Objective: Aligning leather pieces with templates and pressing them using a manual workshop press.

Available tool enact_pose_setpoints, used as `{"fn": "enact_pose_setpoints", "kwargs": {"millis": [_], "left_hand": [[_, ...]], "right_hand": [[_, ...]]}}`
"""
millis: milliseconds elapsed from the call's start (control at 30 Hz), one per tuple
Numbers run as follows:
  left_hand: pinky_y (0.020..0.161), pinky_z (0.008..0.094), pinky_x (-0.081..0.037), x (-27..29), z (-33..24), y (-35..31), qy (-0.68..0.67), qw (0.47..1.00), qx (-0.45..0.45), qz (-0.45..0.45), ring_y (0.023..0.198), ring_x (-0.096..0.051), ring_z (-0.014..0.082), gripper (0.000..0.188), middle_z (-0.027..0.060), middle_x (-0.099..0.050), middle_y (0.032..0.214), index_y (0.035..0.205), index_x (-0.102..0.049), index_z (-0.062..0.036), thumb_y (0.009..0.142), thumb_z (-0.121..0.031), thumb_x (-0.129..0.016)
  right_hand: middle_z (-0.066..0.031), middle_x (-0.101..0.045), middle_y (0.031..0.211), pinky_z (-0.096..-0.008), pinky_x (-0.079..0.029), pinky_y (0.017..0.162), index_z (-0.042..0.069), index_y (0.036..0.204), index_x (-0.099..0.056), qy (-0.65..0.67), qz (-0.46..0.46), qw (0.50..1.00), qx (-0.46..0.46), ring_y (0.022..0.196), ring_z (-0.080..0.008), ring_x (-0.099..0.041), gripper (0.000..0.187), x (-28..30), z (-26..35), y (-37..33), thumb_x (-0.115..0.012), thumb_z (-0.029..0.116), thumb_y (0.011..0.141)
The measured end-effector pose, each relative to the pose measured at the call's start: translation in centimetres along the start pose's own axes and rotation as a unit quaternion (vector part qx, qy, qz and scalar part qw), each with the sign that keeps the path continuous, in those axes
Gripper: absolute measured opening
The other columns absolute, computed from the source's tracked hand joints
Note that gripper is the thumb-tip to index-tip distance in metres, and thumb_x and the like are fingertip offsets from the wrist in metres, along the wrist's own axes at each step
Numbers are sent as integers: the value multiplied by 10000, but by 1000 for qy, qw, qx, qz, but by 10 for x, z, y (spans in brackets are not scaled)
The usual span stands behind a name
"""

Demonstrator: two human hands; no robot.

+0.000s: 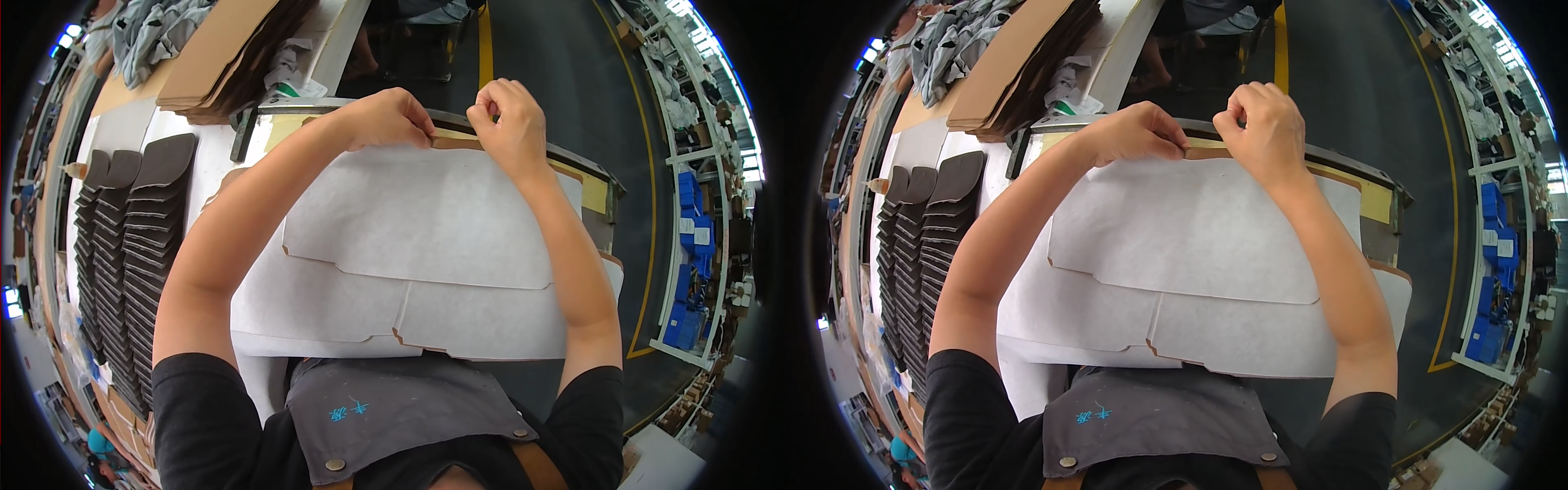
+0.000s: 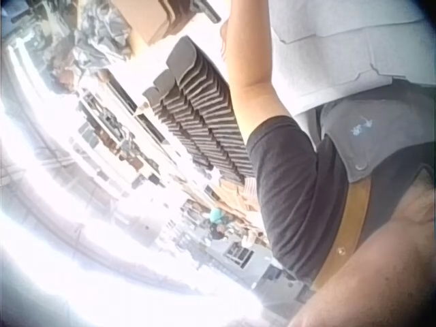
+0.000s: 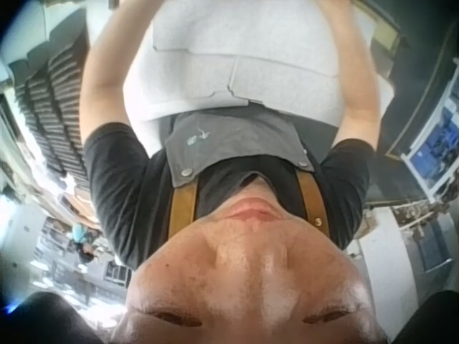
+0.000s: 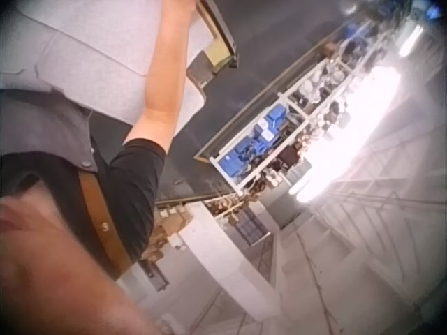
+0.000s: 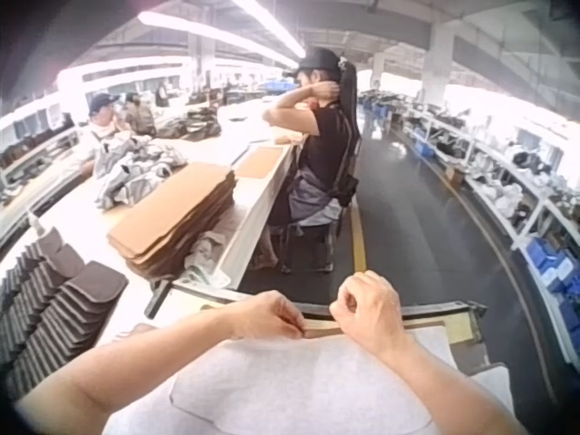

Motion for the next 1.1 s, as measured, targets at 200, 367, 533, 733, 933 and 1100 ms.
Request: {"fn": "enact_pose_setpoints", "kwargs": {"millis": [200,367,533,733,933,1100], "left_hand": [[783,256,-472,11,-11,-9,10,999,-47,-8,800,-622,111,177,41,-704,866,972,-727,-23,801,-67,-717],[723,296,-485,11,-23,-26,89,973,-154,-149,776,-620,155,128,43,-669,824,899,-690,-30,777,-31,-730],[630,362,-476,-11,-56,-87,278,801,-362,-387,746,-553,261,192,55,-577,758,798,-631,-42,678,7,-772],[628,346,-491,-24,-47,-91,247,793,-311,-461,738,-579,233,169,55,-608,773,812,-649,-47,697,22,-752],[627,347,-496,-33,-54,-95,273,774,-271,-503,731,-579,238,146,60,-603,759,811,-646,-39,708,19,-731],[627,360,-494,-41,-61,-98,313,767,-242,-505,743,-568,250,122,65,-585,756,791,-637,-37,707,10,-713]], "right_hand": [[-79,-684,784,-326,-496,647,-1,852,-685,229,231,934,-145,702,-177,-641,161,-30,-3,-17,-652,155,824],[-104,-700,755,-305,-506,681,-3,946,-710,237,342,889,-190,687,-174,-652,213,-41,-3,-24,-662,160,817],[-117,-705,778,-311,-510,690,-17,947,-708,239,326,895,-188,707,-189,-662,215,-33,6,-20,-658,147,818],[-35,-652,779,-254,-442,620,-19,946,-709,230,291,913,-170,672,-101,-540,174,-22,17,-20,-684,125,852],[-83,-663,807,-304,-469,628,-24,943,-711,230,278,918,-165,669,-183,-583,158,-8,32,-21,-646,88,852],[-146,-672,830,-367,-511,679,-22,913,-716,195,259,937,-128,729,-302,-642,150,-2,46,-20,-616,48,826]]}}
Point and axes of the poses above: each hand's wrist, its own y-axis towards the middle knuckle, its own x-axis out of the back of the hand, z = x × y, the point moved 8 cm from there along y, towards the middle knuckle
